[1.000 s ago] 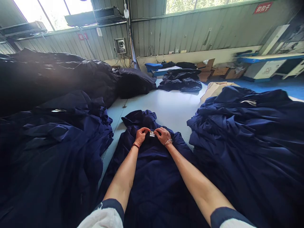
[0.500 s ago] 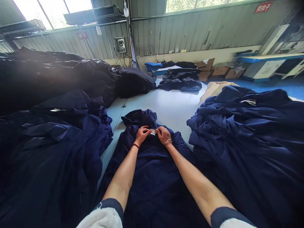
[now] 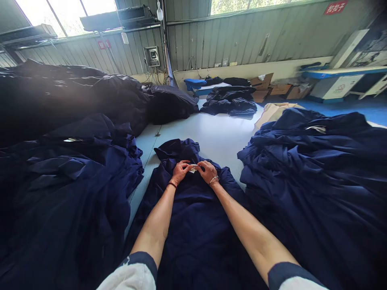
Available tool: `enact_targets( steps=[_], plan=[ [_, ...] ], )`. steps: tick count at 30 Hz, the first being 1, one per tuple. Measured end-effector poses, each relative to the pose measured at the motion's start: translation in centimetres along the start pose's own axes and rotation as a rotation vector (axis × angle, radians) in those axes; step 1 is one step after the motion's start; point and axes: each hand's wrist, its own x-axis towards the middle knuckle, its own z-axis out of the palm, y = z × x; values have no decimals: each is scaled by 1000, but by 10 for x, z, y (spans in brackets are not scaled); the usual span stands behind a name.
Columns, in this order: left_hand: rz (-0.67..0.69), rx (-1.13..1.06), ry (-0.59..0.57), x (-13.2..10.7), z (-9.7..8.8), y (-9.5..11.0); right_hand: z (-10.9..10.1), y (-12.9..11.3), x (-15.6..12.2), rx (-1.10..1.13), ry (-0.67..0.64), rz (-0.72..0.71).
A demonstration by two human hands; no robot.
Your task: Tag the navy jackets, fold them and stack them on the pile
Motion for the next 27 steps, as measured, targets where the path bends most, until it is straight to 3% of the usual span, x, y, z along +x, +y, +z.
enact_targets(
  steps=[15,27],
  plan=[
    [-18,-53,-22,-2,0,4,7,7,1,-50,23,26],
    [-5,24,-22,1,-1,-5,3,3,0,-13,28,20]
  ],
)
